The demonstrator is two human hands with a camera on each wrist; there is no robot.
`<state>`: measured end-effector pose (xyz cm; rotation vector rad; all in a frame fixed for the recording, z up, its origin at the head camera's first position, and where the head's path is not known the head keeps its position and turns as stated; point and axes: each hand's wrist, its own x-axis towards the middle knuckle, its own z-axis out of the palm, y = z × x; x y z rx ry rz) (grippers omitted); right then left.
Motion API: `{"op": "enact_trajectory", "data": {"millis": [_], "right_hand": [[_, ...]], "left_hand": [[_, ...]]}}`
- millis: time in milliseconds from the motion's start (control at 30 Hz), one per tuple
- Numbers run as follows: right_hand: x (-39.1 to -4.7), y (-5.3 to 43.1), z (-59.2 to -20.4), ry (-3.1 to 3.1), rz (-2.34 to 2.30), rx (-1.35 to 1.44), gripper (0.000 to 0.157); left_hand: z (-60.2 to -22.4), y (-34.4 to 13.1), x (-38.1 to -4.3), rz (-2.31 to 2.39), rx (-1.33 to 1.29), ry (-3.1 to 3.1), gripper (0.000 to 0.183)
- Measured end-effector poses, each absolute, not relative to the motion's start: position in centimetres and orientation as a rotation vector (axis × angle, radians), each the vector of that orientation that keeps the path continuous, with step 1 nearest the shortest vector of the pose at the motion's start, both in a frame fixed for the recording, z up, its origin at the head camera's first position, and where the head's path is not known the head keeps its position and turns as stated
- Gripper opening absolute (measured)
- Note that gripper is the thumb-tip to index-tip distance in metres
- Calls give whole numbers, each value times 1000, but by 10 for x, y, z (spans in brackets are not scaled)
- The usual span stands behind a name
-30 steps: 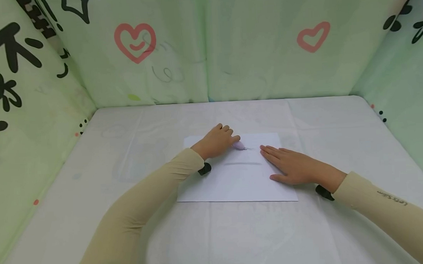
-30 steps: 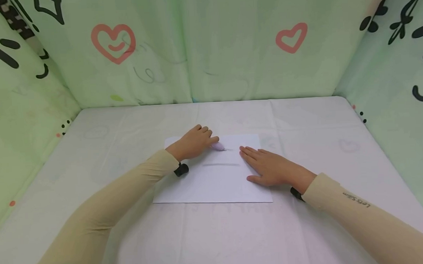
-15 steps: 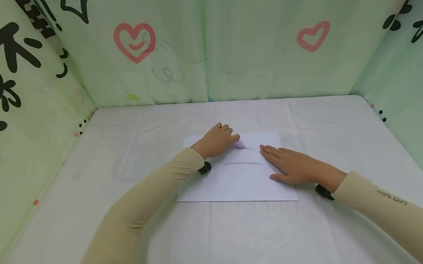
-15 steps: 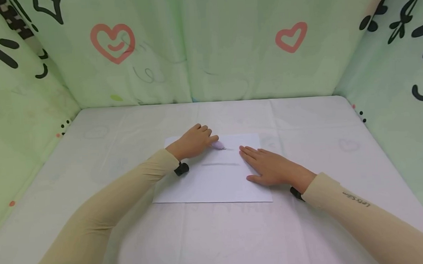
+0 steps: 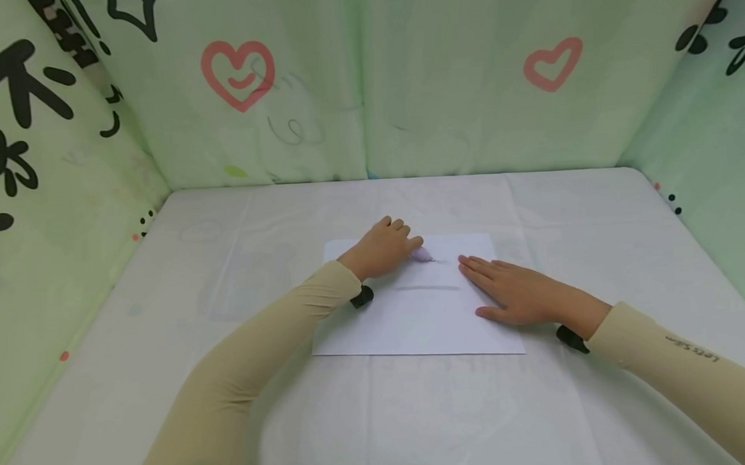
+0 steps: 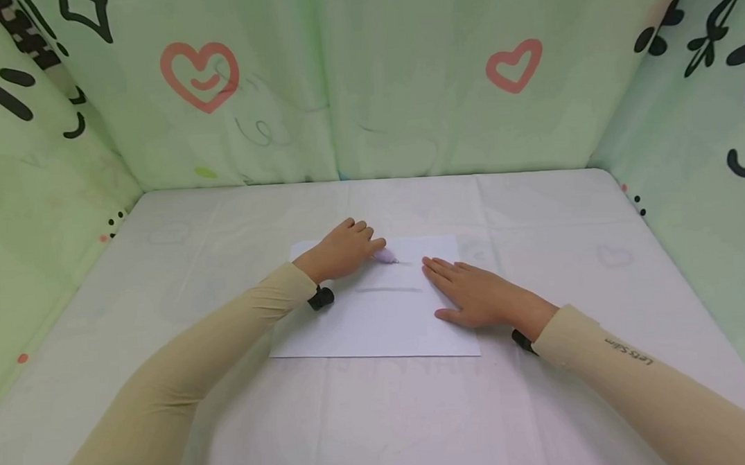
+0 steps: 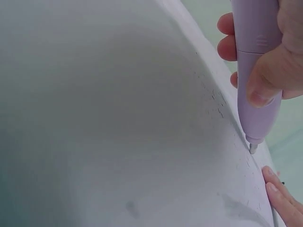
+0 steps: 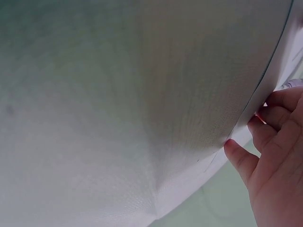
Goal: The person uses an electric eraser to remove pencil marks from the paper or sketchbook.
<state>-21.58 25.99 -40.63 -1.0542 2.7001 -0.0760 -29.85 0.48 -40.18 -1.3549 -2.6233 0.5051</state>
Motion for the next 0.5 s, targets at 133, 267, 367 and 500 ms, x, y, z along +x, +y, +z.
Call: {"op": "enact_trajectory", "data": {"millis": [133, 267, 367, 500], "right_hand": [[-215, 260, -405, 2706, -86, -1073, 72], [-215, 260, -406, 2709, -76, -1073, 72], [-215, 260, -406, 2708, -74, -1075, 72], [-215, 260, -406, 2707, -74, -1075, 72]], "left_hand": [[-402, 5, -298, 501, -1363, -2615, 23], [-403, 6, -299, 514, -1349, -2621, 23], [-404, 7, -299, 521, -1341, -2631, 23], [-403, 8, -299, 509, -1362, -2638, 24]]}}
